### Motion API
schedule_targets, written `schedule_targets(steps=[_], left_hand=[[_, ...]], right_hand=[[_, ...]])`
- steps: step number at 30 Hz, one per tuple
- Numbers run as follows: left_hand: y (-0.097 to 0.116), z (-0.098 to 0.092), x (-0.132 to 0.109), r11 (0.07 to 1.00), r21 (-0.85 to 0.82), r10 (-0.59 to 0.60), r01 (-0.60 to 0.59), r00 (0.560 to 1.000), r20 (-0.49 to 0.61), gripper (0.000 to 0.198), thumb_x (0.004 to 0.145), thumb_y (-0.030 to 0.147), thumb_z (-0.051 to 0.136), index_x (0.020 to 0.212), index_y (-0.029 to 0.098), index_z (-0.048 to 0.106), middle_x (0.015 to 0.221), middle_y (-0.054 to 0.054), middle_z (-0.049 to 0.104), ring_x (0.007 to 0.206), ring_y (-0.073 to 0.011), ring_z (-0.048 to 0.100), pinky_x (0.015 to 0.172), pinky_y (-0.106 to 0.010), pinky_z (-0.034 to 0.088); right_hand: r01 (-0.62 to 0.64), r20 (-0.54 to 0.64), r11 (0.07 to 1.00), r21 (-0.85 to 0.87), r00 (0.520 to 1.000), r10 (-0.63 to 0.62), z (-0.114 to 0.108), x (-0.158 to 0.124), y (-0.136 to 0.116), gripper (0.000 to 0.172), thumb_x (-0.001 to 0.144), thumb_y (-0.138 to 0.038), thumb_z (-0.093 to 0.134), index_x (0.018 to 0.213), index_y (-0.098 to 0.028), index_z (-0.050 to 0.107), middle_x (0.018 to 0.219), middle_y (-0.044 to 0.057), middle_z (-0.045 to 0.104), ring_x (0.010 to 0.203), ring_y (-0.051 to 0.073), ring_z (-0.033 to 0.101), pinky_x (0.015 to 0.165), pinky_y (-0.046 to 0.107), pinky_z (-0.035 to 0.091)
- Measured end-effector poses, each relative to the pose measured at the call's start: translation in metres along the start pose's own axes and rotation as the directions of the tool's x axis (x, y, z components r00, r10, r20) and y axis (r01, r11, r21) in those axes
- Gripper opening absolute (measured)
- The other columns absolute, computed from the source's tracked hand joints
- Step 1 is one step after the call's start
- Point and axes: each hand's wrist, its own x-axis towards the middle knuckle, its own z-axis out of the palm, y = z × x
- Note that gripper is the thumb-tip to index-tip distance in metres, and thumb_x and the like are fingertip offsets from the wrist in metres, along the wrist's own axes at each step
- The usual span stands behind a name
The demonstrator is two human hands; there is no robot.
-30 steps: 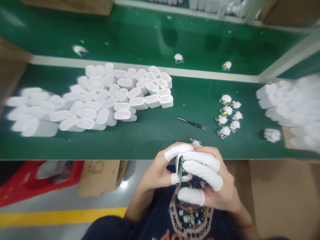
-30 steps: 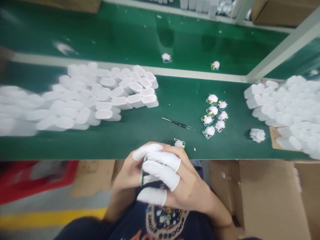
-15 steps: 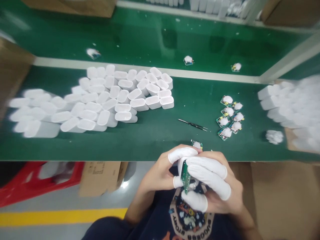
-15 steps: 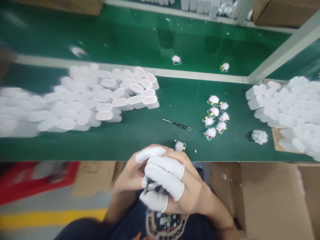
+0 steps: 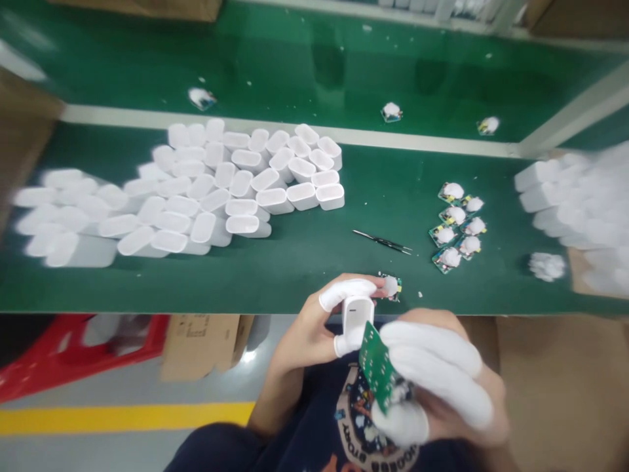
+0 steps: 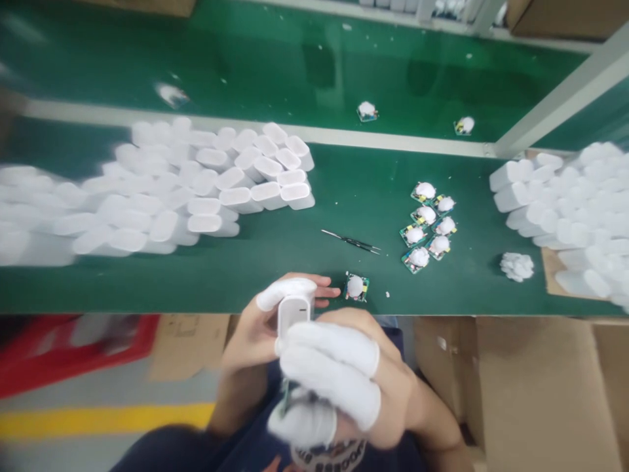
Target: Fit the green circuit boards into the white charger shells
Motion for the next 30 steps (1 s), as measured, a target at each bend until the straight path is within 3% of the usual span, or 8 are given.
schedule_targets(steps=[3, 7, 14, 23, 27, 30], left_hand=[[0.005, 0.000, -0.001, 0.999, 0.026, 0.042, -0.042, 0.999, -0.005, 0.049, 0.092, 0.032, 0.082, 0.139, 0.031, 0.067, 0.139, -0.011, 0.072, 0.119, -0.0307, 0.076, 0.102, -0.043, 0.063], [0.009, 0.000, 0.000, 0.996, 0.061, 0.060, -0.060, 0.998, 0.005, 0.049, 0.092, 0.041, 0.081, 0.139, 0.031, 0.067, 0.138, -0.011, 0.073, 0.121, -0.0315, 0.074, 0.106, -0.046, 0.061], [0.007, 0.000, 0.001, 1.000, 0.001, 0.029, -0.029, 1.000, 0.005, 0.051, 0.091, 0.037, 0.082, 0.139, 0.032, 0.067, 0.138, -0.009, 0.072, 0.126, -0.0287, 0.072, 0.108, -0.040, 0.059], [0.006, 0.003, 0.002, 1.000, 0.016, 0.020, -0.019, 1.000, -0.012, 0.058, 0.085, 0.034, 0.088, 0.139, 0.032, 0.067, 0.135, -0.008, 0.074, 0.125, -0.0307, 0.072, 0.106, -0.038, 0.058], [0.001, 0.001, 0.002, 0.994, 0.108, 0.012, -0.016, 0.999, 0.034, 0.058, 0.084, 0.030, 0.088, 0.138, 0.027, 0.067, 0.132, -0.009, 0.073, 0.116, -0.0295, 0.074, 0.095, -0.033, 0.060], [-0.003, 0.000, 0.002, 0.979, 0.201, 0.024, -0.036, 0.998, 0.059, 0.059, 0.085, 0.019, 0.081, 0.141, 0.025, 0.064, 0.136, -0.011, 0.071, 0.120, -0.0309, 0.072, 0.098, -0.035, 0.059]], right_hand=[[0.135, -0.027, 0.990, 0.046, 0.991, -0.134, 0.008, 0.015, 0.008, 0.063, 0.097, -0.018, 0.075, 0.155, -0.012, 0.052, 0.126, 0.016, 0.076, 0.126, 0.027, 0.071, 0.102, 0.039, 0.066], [0.131, -0.039, 0.990, 0.061, 0.991, -0.129, 0.017, 0.023, 0.010, 0.059, 0.094, -0.014, 0.077, 0.149, -0.011, 0.057, 0.122, 0.016, 0.077, 0.128, 0.028, 0.068, 0.105, 0.044, 0.064], [0.102, -0.075, 0.995, 0.020, 0.992, -0.100, 0.019, 0.019, 0.009, 0.055, 0.093, -0.014, 0.079, 0.145, -0.009, 0.061, 0.123, 0.016, 0.077, 0.124, 0.026, 0.067, 0.106, 0.040, 0.063], [0.065, -0.114, 0.998, -0.004, 0.991, -0.065, 0.024, 0.023, 0.012, 0.059, 0.091, -0.014, 0.078, 0.147, -0.018, 0.060, 0.111, 0.014, 0.077, 0.111, 0.029, 0.070, 0.091, 0.045, 0.066], [-0.019, -0.088, 0.998, -0.055, 0.996, 0.014, 0.023, 0.021, 0.010, 0.059, 0.090, -0.022, 0.081, 0.145, -0.026, 0.061, 0.129, 0.015, 0.070, 0.126, 0.034, 0.063, 0.101, 0.054, 0.061], [-0.284, -0.001, 0.955, 0.090, 0.958, 0.285, 0.020, 0.018, 0.008, 0.054, 0.092, -0.031, 0.080, 0.142, -0.031, 0.060, 0.150, 0.013, 0.059, 0.142, 0.034, 0.056, 0.114, 0.054, 0.054]])
